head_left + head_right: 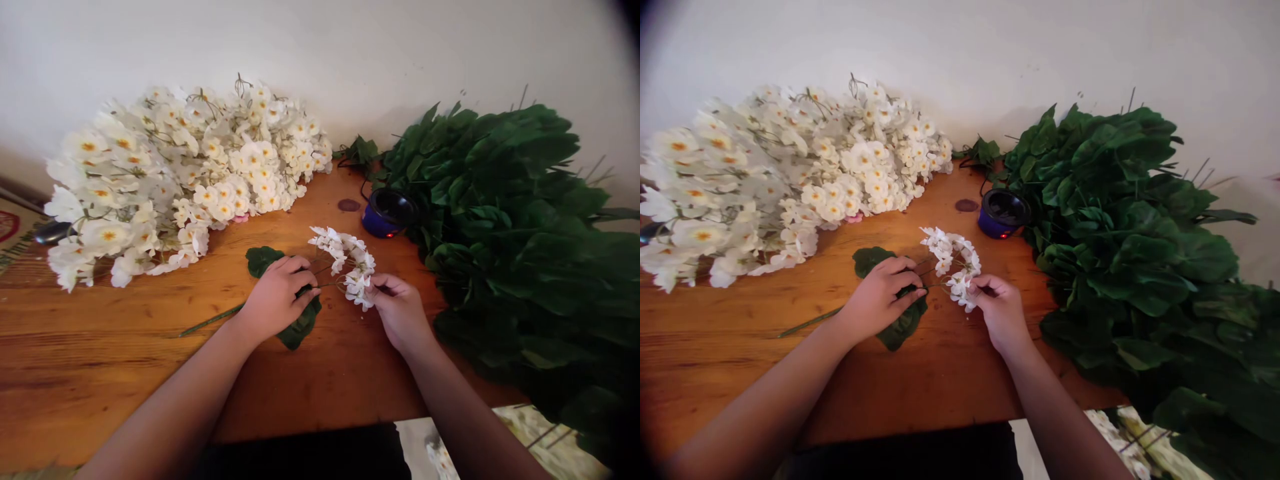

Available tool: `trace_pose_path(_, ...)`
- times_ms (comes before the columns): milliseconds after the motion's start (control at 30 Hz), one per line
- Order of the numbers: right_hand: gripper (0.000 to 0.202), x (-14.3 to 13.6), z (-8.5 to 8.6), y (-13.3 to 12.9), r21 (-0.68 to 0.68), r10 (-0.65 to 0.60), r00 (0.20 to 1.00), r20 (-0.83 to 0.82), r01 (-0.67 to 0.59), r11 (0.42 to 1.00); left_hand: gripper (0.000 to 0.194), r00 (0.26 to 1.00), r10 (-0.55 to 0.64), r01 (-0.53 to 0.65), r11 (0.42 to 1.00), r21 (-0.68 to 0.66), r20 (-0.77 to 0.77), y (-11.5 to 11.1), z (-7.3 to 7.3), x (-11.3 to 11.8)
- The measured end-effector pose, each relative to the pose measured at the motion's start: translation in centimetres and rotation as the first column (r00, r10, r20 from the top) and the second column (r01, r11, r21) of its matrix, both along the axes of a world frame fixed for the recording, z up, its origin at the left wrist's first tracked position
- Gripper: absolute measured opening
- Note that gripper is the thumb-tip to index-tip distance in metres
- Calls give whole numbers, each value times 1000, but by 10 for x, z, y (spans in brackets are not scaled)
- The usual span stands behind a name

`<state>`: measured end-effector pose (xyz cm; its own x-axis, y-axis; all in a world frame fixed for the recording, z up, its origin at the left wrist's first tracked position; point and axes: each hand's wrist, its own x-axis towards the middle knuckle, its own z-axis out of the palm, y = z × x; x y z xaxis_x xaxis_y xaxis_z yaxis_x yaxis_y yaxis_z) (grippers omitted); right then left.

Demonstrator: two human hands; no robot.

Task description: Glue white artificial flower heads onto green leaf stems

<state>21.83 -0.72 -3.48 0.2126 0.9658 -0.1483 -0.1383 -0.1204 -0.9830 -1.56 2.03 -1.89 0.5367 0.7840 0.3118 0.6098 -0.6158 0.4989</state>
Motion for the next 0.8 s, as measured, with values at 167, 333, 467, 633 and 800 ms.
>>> trace_pose_path(167, 24, 3, 1, 2, -23, 13, 999, -44, -14, 1000, 13, 1000, 1, -1, 1000, -11, -6, 0, 0, -1)
trace_pose_path(333, 28, 8, 2, 5, -58, 62, 996, -64, -66, 996, 11, 1000, -11, 11, 1000, -17, 10, 1, 0, -3)
trace_pose_path(467, 29, 8, 3, 5, -61, 99, 995, -27, -101, 993, 11, 1000, -23, 24, 1000, -17, 18, 2, -1, -3)
trace_pose_path(633, 27, 7, 5, 6, -40, 148, 989, 11, -147, 988, 10, 998, -18, 19, 1000, -13, 53, 3, -2, -2)
trace_pose_path(800, 38, 14, 8, 5, 5, 284, 959, -6, -284, 959, 9, 995, -9, 11, 1000, -28, 95, 3, -2, -2)
